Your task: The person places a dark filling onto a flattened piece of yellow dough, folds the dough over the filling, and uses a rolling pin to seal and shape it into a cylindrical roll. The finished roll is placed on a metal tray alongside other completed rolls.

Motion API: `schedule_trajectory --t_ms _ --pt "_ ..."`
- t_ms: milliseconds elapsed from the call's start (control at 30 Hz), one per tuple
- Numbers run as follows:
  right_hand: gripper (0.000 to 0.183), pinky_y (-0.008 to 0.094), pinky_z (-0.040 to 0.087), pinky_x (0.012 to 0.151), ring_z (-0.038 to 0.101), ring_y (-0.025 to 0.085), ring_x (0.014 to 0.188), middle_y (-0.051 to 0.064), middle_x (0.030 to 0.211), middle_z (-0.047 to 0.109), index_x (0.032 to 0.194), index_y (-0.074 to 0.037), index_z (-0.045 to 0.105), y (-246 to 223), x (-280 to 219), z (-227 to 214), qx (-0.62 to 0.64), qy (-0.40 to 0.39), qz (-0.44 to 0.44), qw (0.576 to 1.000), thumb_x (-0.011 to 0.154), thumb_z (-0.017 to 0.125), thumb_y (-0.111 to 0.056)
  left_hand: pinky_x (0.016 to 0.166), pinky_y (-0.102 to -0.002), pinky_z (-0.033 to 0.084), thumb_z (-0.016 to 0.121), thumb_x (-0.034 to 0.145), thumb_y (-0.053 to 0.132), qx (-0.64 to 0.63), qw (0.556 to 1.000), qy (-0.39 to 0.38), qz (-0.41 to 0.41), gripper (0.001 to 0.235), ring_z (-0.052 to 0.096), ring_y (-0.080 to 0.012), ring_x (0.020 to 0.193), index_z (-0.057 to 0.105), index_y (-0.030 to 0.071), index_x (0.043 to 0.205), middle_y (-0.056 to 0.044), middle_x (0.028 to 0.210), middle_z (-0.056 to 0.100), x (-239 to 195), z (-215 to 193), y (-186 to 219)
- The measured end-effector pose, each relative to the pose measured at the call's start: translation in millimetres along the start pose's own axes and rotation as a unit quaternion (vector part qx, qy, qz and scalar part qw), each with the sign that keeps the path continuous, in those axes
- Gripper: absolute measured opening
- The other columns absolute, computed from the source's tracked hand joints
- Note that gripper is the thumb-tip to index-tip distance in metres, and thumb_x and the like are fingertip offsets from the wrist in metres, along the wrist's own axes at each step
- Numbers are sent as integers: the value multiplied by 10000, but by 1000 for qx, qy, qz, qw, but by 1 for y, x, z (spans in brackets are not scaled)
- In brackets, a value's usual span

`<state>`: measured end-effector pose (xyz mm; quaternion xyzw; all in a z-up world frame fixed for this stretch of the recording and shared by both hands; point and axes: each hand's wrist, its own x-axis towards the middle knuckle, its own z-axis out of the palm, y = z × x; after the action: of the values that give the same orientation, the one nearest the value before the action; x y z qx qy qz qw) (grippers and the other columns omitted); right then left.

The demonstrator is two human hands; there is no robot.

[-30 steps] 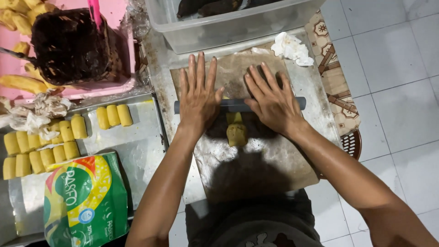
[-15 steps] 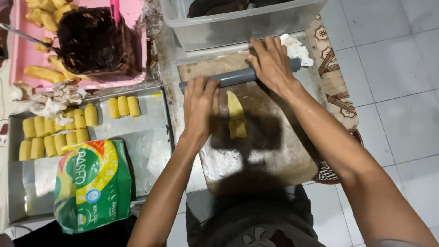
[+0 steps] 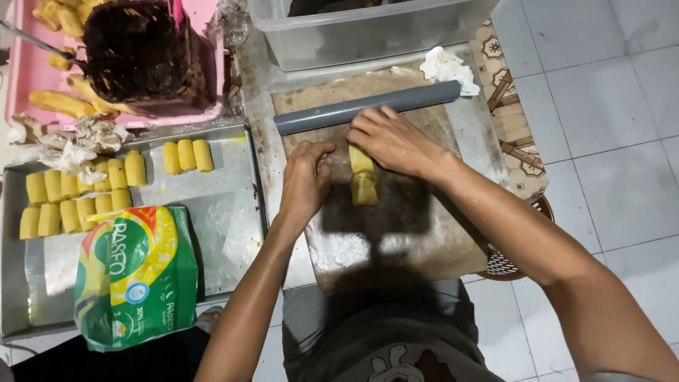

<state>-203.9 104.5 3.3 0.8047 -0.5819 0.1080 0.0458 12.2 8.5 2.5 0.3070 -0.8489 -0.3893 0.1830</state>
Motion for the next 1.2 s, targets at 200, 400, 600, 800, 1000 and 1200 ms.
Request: schedule_trajectory --t_ms 200,400,600,800,1000,1200 --pt "172 397 388 855 460 250 1066 8 1004 497 1058 -142 558 14 7 22 68 -55 31 996 928 669 -122 917 -439 503 737 860 103 27 999 -14 -42 255 629 -308 992 734 100 1115 -68 927 598 7 9 4" --pt "166 404 423 828 477 277 993 19 945 495 1002 -150 589 20 6 31 117 -30 40 992 896 713 -122 915 -479 498 763 809 121 -9 998 -5 -67 287 619 -326 962 727 115 1093 -55 901 565 12 19 -5" --pt "53 447 447 779 584 347 878 69 849 571 1022 -136 560 1 10 -4 240 -42 87 966 994 600 -116 849 -377 518 875 746 282 14 984 163 74 237 602 -303 915 740 183 914 -43 893 524 6 49 -21" --pt "239 516 535 786 680 412 885 205 900 687 1126 -93 577 -22 10 -49 394 -83 213 891 930 706 -137 823 -353 564 753 844 267 -137 985 -40 -96 78 683 -186 814 757 206 890 -33 837 637 13 10 3" --pt "209 360 564 779 643 171 790 13 818 630 971 -102 627 -13 4 -27 462 -46 287 838 851 797 -85 888 -458 536 785 845 257 -137 988 62 48 405 669 -406 998 634 76 1174 -180 1010 681 -33 17 28" --pt "157 292 595 745 653 124 812 -2 874 599 1013 -63 578 -28 3 -40 577 -19 327 748 934 707 -20 977 -449 515 965 543 213 -6 982 92 162 864 583 -383 1097 599 66 1312 -132 1160 575 -65 38 7"
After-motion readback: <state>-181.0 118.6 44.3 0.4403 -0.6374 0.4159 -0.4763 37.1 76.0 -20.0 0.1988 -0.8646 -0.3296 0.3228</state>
